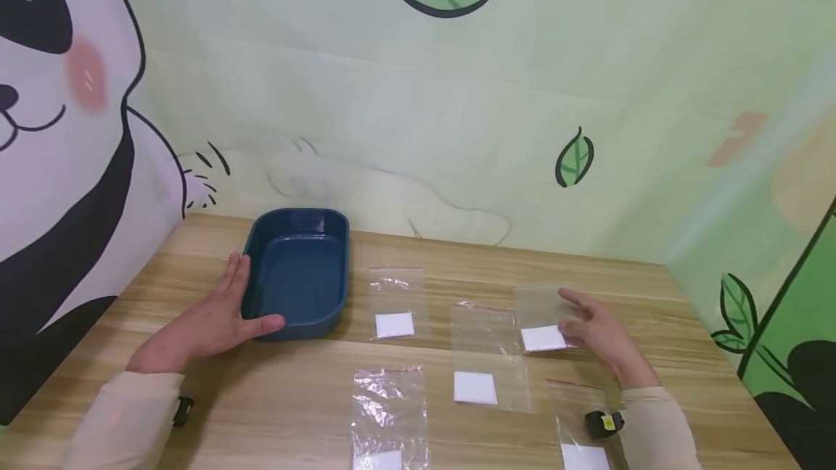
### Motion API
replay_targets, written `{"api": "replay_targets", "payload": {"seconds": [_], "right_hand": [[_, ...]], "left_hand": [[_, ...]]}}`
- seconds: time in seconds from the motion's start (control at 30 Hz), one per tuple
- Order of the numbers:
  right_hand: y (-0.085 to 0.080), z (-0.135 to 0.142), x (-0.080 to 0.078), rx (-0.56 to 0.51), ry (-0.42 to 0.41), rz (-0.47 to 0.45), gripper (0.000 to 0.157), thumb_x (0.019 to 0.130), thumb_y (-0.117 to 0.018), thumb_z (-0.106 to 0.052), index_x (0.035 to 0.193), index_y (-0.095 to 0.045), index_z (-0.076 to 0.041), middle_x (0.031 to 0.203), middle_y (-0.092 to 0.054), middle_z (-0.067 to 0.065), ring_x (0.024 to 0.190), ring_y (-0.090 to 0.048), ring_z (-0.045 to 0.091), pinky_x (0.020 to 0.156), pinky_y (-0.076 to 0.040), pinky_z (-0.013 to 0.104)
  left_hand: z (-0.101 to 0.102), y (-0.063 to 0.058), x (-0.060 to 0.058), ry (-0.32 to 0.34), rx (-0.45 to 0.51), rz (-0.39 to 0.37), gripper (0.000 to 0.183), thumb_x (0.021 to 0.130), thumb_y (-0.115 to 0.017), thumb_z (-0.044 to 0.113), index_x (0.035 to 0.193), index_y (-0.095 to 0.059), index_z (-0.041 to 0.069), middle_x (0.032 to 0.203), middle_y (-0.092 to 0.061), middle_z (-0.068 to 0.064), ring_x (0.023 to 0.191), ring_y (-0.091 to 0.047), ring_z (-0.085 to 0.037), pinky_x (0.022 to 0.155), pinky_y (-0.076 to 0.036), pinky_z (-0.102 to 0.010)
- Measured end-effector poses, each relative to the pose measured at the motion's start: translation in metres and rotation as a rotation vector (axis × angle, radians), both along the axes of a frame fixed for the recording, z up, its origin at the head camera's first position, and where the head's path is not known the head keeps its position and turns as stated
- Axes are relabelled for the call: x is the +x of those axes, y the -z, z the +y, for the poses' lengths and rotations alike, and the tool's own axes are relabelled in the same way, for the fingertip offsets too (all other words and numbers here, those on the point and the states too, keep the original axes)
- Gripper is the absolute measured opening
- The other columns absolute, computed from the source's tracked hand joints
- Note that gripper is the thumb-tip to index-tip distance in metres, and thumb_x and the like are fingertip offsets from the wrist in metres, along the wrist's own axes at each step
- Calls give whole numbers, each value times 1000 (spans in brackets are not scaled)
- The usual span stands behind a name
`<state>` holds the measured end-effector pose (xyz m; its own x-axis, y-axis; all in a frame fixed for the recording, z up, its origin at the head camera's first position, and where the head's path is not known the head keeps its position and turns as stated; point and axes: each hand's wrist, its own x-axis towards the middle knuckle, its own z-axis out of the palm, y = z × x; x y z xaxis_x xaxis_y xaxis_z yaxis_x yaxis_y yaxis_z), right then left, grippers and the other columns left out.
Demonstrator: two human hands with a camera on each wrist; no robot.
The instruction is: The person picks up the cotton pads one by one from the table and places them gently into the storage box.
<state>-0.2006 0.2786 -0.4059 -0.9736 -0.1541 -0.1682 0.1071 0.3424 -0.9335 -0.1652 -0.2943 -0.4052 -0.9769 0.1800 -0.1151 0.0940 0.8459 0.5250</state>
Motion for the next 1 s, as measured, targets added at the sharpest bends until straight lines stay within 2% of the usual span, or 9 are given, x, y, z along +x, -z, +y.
{"api": "replay_targets", "payload": {"seconds": [0.07,0.17,0.33,0.43,0.6,0.8,1.0], "right_hand": [[1,0,1,-28,-23,-29,68,96,-51,9,156,-19,9,159,-15,37,105,-57,22,81,-55,29],[2,-2,2,-22,-30,-45,65,96,-46,8,155,-21,11,159,-17,35,115,-52,31,82,-54,30],[2,-8,2,170,17,3,60,97,-43,5,154,-27,10,156,-29,33,124,-46,36,83,-49,29],[-1,-11,3,219,42,42,61,96,-44,5,155,-28,8,156,-30,32,115,-52,33,78,-48,27],[-9,-15,5,120,52,94,64,95,-42,11,156,-26,6,157,-30,29,92,-56,17,68,-50,24],[-18,-20,10,5,48,127,68,94,-43,11,159,-26,0,161,-28,21,72,-50,6,63,-47,20],[-25,-27,16,-153,13,130,76,91,-42,17,160,-18,-1,167,-11,18,71,-50,5,66,-49,18]], "left_hand": [[0,1,0,-1,8,-3,127,88,-68,64,156,15,-4,161,20,-30,139,-16,-64,104,-25,-73],[0,1,1,-2,12,-4,127,88,-68,64,156,15,-3,161,20,-30,138,-15,-64,104,-26,-73],[0,-1,1,-6,10,-6,127,88,-68,64,156,16,-3,160,20,-30,136,-18,-66,103,-27,-74],[1,-1,1,-7,12,-3,127,88,-68,64,156,16,-3,161,19,-31,136,-18,-66,103,-28,-73],[1,-1,1,-1,15,-1,127,88,-68,65,156,15,-4,161,19,-30,138,-17,-64,104,-26,-73],[1,-1,1,4,18,4,128,87,-67,65,155,16,-5,160,21,-30,138,-17,-65,105,-25,-72],[0,0,-1,11,24,11,128,88,-67,65,155,15,-6,160,22,-30,138,-16,-64,106,-25,-71]]}}
